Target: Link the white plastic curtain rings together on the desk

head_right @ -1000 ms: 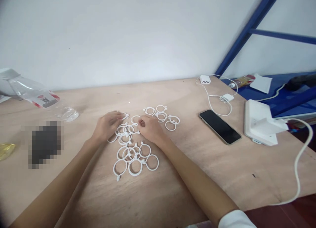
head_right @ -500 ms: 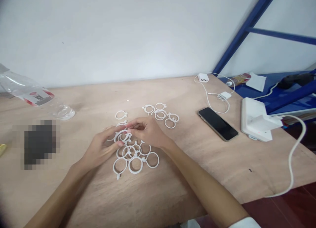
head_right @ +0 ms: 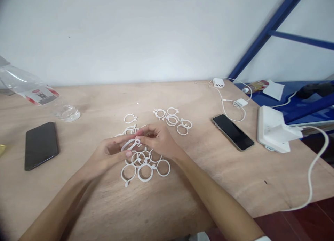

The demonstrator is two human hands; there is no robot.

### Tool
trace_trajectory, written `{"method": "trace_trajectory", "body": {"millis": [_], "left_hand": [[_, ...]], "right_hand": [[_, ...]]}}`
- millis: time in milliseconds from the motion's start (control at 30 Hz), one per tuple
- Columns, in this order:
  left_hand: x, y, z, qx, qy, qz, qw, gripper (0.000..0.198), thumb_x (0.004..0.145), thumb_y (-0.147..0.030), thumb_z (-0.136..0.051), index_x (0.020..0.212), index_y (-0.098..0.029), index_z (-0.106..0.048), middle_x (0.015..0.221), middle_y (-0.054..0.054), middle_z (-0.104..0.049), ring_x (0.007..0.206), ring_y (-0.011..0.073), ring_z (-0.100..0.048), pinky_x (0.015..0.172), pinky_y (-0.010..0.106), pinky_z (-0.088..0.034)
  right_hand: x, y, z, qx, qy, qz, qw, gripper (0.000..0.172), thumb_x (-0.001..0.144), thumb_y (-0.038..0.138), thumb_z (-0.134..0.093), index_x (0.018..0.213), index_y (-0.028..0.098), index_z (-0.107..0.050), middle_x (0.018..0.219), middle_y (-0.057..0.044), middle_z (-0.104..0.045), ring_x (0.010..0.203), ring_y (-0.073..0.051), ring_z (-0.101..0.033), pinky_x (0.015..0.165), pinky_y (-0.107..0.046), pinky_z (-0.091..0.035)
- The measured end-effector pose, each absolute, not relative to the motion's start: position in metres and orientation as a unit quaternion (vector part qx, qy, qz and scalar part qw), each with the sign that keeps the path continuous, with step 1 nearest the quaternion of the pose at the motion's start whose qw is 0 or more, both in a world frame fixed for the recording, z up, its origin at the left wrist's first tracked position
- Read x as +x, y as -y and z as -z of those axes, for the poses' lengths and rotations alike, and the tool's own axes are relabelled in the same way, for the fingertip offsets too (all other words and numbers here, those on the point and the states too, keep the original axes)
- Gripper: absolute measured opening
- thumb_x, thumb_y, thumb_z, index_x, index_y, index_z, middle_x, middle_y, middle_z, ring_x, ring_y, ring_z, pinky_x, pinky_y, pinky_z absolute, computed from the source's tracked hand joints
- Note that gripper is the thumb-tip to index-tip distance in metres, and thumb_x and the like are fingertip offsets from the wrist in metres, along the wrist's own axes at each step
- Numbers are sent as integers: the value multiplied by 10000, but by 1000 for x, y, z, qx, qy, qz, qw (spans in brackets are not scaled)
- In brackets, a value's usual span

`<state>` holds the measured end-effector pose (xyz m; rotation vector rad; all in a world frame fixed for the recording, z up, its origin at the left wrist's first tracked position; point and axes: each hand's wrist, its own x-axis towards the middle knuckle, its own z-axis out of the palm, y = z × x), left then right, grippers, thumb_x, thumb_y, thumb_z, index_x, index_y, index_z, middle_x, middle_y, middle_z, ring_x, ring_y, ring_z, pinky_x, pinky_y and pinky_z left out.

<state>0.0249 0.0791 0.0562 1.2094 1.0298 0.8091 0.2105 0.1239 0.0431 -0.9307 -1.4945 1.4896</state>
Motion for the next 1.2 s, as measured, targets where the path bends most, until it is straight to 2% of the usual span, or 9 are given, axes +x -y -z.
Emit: {"method": "trace_trajectory", "body": {"millis": [167, 367, 533, 733, 933, 1000, 1067, 1133, 1200], "left_hand": [[26, -78, -57, 456, -429, -379, 682, 492, 733, -313, -763, 1190, -163, -656, 1056, 107, -746, 972, 255, -705, 931, 426, -537], [28, -78, -51, 424, -455, -402, 673, 467, 720, -311, -779, 1136, -127, -672, 1077, 129, -739, 1009, 272, -695, 977, 436, -503], [31, -77, -50, 422, -455, -397, 676, 493, 734, -351, -770, 1160, -126, -664, 1026, 119, -753, 966, 257, -708, 910, 384, -537], [33, -76, -47, 445, -443, -389, 674, 412, 756, -338, -755, 1113, -141, -693, 1005, 93, -760, 905, 205, -715, 795, 269, -549], [28, -74, -54, 487, -449, -380, 646, 431, 777, -377, -720, 1117, -117, -683, 953, 107, -766, 850, 223, -723, 736, 296, -569], [26, -75, -52, 517, -468, -398, 596, 449, 801, -390, -684, 1158, -120, -661, 976, 115, -762, 875, 242, -722, 760, 340, -580], [23, -76, -45, 583, -497, -426, 482, 432, 814, -368, -662, 1179, -136, -652, 1050, 120, -744, 938, 253, -709, 830, 384, -575], [20, -79, -38, 685, -499, -421, 324, 355, 814, -292, -651, 1140, -154, -677, 1182, 122, -694, 1078, 260, -658, 964, 413, -521], [16, -81, -32, 765, -470, -385, 214, 348, 816, -250, -633, 1152, -170, -672, 1233, 117, -665, 1153, 262, -614, 1024, 438, -479]], "right_hand": [[212, -124, -42, -340, 554, -641, 409, 129, 750, 284, -733, 829, 182, -726, 744, -5, -704, 667, -124, -657, 637, -276, -543], [216, -124, -35, -308, 488, -707, 408, 178, 811, 303, -681, 943, 192, -723, 831, -20, -718, 693, -130, -682, 679, -300, -562], [214, -122, -38, -344, 538, -669, 380, 206, 744, 298, -754, 911, 185, -713, 789, -9, -716, 674, -117, -660, 634, -258, -528], [215, -121, -40, -382, 606, -618, 323, 246, 750, 390, -735, 697, 157, -675, 604, 6, -631, 533, -82, -516, 477, -210, -388], [211, -117, -43, -375, 599, -630, 323, 337, 747, 487, -707, 709, 164, -620, 550, 22, -584, 461, -77, -480, 429, -208, -361], [206, -128, -44, -366, 618, -617, 320, 340, 766, 490, -682, 701, 161, -627, 553, 17, -583, 461, -84, -491, 441, -217, -379], [198, -148, -43, -383, 656, -558, 335, 312, 795, 459, -651, 728, 154, -657, 611, -7, -625, 513, -99, -535, 493, -230, -417], [188, -172, -39, -430, 705, -444, 348, 259, 800, 393, -648, 846, 143, -701, 743, -43, -686, 636, -126, -600, 603, -249, -464], [179, -195, -33, -476, 765, -323, 289, 317, 753, 328, -697, 1001, 132, -708, 848, -67, -713, 737, -155, -628, 676, -263, -470]]}}
